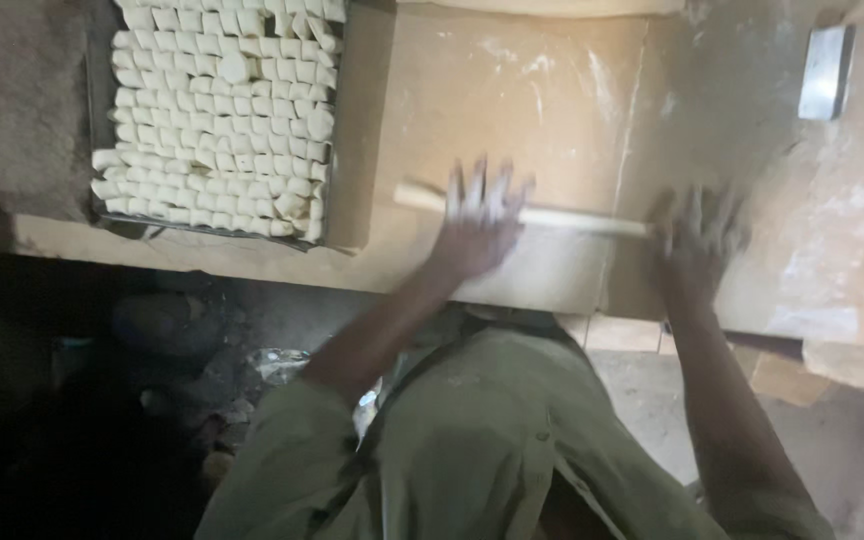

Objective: The person rolls dough ropes on a floured table and uses a bench scraper to cut them into small pieces. The cut pieces are placed into a metal tray. Another person is visible in the background handling dough.

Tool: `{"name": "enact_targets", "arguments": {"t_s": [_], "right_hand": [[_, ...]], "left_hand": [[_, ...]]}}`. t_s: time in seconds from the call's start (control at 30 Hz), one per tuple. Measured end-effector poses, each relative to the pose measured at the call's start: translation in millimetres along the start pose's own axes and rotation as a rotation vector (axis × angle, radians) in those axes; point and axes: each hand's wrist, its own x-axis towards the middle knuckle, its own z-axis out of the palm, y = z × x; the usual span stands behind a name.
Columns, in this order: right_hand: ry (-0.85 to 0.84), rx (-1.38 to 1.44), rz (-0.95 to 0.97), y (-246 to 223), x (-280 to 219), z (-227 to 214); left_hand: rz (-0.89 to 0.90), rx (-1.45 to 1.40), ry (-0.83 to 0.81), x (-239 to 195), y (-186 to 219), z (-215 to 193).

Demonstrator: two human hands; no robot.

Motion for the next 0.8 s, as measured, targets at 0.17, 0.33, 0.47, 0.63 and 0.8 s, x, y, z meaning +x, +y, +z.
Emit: {"name": "enact_targets", "arguments": {"t_s": [0.17,0.33,0.47,0.63,0.8], "right_hand": [[-0.079,-0.052,0.064,-24,-111,-33],[-0.055,-0.068,0.028,-22,-80,-28],[0.023,-0.154,0.050,2,27,6],[0.155,-0.107,-0.004,41,119,28],[0.161,-0.040,-0.247,64,55,16]], "left_hand": [[-0.006,-0.079,-0.245,-99,15,-57],[-0.177,0.082,-0.259,-86,-18,-44],[-0.304,0.380,0.035,-6,-58,2],[-0.400,0.072,0.124,82,-129,24],[-0.294,0.080,-0.145,35,-75,-9]]}}
